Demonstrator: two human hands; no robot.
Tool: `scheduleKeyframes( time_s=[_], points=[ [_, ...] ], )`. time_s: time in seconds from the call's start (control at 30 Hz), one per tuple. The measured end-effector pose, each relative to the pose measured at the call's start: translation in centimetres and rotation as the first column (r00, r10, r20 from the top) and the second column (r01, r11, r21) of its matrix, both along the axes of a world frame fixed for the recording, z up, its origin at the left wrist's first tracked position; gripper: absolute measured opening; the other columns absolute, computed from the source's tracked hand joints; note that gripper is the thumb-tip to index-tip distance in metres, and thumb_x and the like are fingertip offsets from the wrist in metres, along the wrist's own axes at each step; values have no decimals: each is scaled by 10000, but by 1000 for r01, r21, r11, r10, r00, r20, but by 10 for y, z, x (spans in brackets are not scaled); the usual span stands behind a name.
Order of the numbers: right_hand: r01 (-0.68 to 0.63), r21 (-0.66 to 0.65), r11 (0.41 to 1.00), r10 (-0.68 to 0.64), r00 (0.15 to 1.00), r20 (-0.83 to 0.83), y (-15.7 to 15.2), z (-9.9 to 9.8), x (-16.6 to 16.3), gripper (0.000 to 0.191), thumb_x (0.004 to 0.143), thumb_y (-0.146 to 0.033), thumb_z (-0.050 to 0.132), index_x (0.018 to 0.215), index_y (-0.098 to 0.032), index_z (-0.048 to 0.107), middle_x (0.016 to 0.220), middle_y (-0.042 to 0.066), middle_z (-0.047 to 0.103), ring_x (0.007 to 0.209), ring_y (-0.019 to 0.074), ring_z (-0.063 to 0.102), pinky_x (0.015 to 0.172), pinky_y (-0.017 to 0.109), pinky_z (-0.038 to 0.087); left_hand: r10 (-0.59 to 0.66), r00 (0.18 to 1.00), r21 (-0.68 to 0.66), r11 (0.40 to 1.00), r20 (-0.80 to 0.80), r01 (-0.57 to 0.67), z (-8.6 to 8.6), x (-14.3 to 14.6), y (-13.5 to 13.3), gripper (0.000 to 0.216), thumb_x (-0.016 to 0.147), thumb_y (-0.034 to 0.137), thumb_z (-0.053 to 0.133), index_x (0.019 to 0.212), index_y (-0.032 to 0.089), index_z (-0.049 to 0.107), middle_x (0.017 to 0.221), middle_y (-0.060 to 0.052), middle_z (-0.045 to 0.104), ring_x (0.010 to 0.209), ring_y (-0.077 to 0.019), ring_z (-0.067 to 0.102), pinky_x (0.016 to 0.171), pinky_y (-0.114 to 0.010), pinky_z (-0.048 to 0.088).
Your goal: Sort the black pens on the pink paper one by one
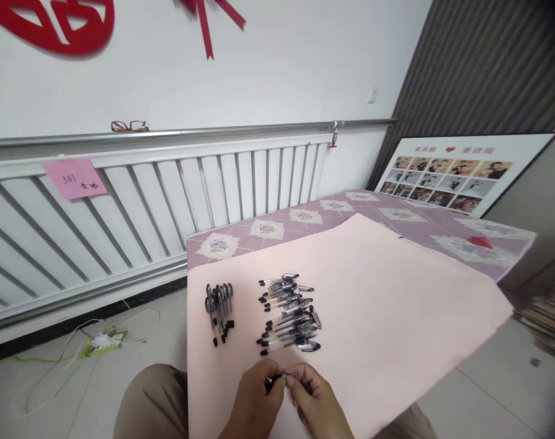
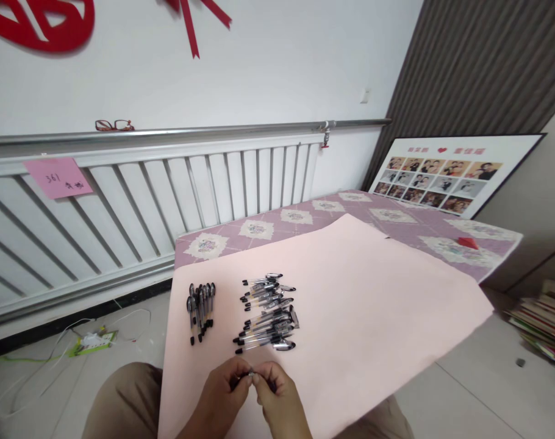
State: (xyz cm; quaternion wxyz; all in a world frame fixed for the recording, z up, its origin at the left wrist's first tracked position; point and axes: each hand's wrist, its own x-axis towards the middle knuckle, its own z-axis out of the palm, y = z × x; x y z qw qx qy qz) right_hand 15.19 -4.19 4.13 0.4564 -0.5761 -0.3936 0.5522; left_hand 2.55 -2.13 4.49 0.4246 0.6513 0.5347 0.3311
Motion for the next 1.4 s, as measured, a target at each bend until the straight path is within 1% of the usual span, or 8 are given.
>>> scheduleKeyframes(
  time_s=[0.17, 0.27, 0.43, 0.6, 0.87, 1.1, 1.2, 1.4],
  points=[
    [-12, 71, 997, 4, 994, 113, -1, 2, 6, 162, 744, -351, 506, 736, -197, 556, 509, -76, 448, 442, 86, 422, 438, 194, 348, -4, 1000, -18, 1000, -30, 4, -3, 1, 3, 102, 709, 172, 490, 661, 182, 579, 611, 30, 592, 577, -119, 525, 537, -203, 365],
    [16, 216, 976, -81, 953, 292, 2, -8, 17, 165, 726, -278, 485, 847, -200, 566, 697, -6, 581, 692, 159, 583, 662, 259, 471, 1, 998, -7, 1000, -65, -2, -3, 1, 6, 103, 711, 175, 491, 678, 184, 588, 624, 29, 592, 593, -122, 527, 553, -207, 362],
    [-116, 409, 905, -193, 746, 638, 12, -37, 25, 376, 699, -93, 401, 1033, -185, 547, 969, 95, 610, 922, 210, 585, 845, 358, 463, 18, 992, 13, 1000, -122, -16, -6, 0, 10, 106, 715, 169, 487, 672, 190, 583, 629, 32, 590, 597, -122, 518, 556, -211, 347],
    [-214, 494, 843, -244, 666, 705, 12, -42, 24, 332, 758, -113, 427, 1065, -183, 535, 1024, 111, 602, 972, 216, 578, 861, 361, 480, -5, 991, 7, 1000, -137, 6, -14, 0, 12, 103, 716, 169, 487, 675, 193, 579, 643, 34, 593, 613, -123, 524, 573, -210, 354],
    [-213, 275, 938, -111, 566, 817, -5, -18, 55, 142, 795, -210, 473, 867, -196, 595, 844, 69, 626, 799, 206, 605, 736, 330, 491, -30, 984, 13, 999, -177, 32, -19, 0, 11, 117, 722, 155, 466, 654, 191, 555, 615, 44, 563, 597, -115, 506, 547, -203, 327],
    [-349, 141, 926, 17, 413, 911, -15, -11, 37, 39, 727, -203, 588, 751, -229, 604, 759, 27, 617, 714, 183, 595, 636, 266, 456, -52, 975, 24, 998, -214, 59, -18, -1, 12, 127, 733, 150, 461, 654, 195, 550, 628, 42, 562, 613, -116, 506, 568, -205, 329],
    [-360, 128, 924, 4, 345, 938, -14, -12, 33, 85, 724, -140, 569, 708, -219, 593, 752, 34, 615, 727, 193, 595, 634, 273, 451, -64, 967, 22, 997, -245, 72, -15, -1, 12, 123, 734, 152, 469, 654, 194, 553, 629, 40, 565, 617, -118, 509, 567, -205, 323],
    [-345, 208, 915, -82, 347, 934, -10, -20, 45, 99, 767, -118, 511, 753, -198, 568, 761, 49, 611, 719, 199, 590, 629, 284, 453, -108, 940, 18, 993, -323, 121, -10, 3, 13, 131, 741, 141, 475, 709, 199, 589, 688, 29, 606, 656, -122, 530, 597, -206, 335]
  ],
)
